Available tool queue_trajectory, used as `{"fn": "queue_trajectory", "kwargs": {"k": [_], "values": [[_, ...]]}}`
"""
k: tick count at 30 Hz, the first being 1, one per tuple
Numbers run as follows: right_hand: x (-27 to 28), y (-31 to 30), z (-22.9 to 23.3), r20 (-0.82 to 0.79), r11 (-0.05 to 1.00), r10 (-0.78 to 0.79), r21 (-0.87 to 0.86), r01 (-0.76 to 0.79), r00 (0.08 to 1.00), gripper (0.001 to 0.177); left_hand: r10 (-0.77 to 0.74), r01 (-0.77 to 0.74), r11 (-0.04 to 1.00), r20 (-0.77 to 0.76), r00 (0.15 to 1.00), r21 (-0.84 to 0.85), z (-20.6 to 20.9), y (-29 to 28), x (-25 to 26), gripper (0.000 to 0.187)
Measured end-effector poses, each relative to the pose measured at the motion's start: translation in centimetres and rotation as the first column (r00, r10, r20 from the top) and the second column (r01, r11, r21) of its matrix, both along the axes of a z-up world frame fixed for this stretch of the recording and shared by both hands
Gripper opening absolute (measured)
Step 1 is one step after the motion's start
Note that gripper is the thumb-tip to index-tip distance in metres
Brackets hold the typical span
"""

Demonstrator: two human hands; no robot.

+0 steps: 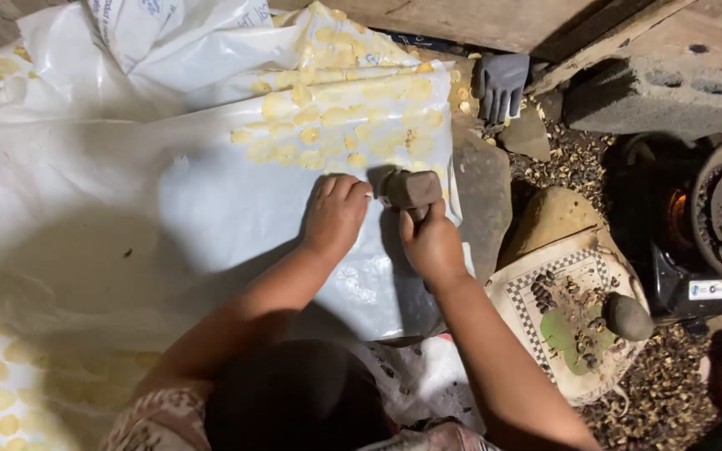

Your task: Cracking and flattening nuts using a stone and a wooden mallet on a ground-level workspace.

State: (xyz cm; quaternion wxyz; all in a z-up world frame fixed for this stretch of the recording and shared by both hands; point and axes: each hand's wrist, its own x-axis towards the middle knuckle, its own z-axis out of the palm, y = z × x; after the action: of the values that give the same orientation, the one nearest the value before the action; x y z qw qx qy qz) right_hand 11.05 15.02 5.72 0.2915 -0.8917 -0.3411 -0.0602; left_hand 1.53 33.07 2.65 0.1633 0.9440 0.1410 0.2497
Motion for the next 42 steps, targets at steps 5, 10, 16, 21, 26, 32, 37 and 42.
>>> {"fn": "queue_trajectory", "kwargs": {"k": [5,10,16,21,26,32,37,42], "values": [[0.3,1.0,0.6,-0.331,0.983,-0.103,-0.179,0.045,0.938,0.054,-0.109,0.148,0.950,0.152,0.982,-0.275,1.9,1.4,-1.8,0.027],[0.4,1.6,9.4,-0.454,0.999,-0.046,-0.015,0.045,0.890,0.039,-0.099,0.125,0.962,0.116,0.988,-0.242,-0.3,1.7,0.2,0.029],[-1.0,0.5,13.8,-0.400,0.911,0.155,0.412,0.027,0.903,0.014,-0.078,0.096,0.911,0.062,0.995,-0.401,-0.7,1.4,1.4,0.039],[-0.7,2.8,3.5,0.148,0.975,0.122,0.168,-0.147,0.981,0.019,0.085,-0.087,0.996,0.257,0.963,-0.002,-2.7,1.8,-1.3,0.041],[-0.8,3.4,0.9,-0.307,0.956,-0.099,-0.294,0.005,0.947,0.054,-0.031,0.079,0.967,0.198,0.980,-0.242,0.1,3.0,-4.4,0.020],[-1.3,4.8,10.8,-0.624,0.992,-0.123,-0.081,0.093,0.772,0.037,0.104,-0.040,0.950,0.195,0.975,-0.310,0.3,3.8,-3.6,0.019],[-2.9,3.2,18.0,-0.551,0.880,0.220,0.469,0.080,0.805,0.027,0.096,-0.063,0.971,0.135,0.986,-0.231,0.8,3.0,-1.7,0.020],[-2.5,4.0,14.0,-0.198,0.800,0.286,0.588,-0.120,0.938,0.017,0.017,0.019,0.950,0.113,0.993,-0.312,0.1,3.2,-1.5,0.022]]}}
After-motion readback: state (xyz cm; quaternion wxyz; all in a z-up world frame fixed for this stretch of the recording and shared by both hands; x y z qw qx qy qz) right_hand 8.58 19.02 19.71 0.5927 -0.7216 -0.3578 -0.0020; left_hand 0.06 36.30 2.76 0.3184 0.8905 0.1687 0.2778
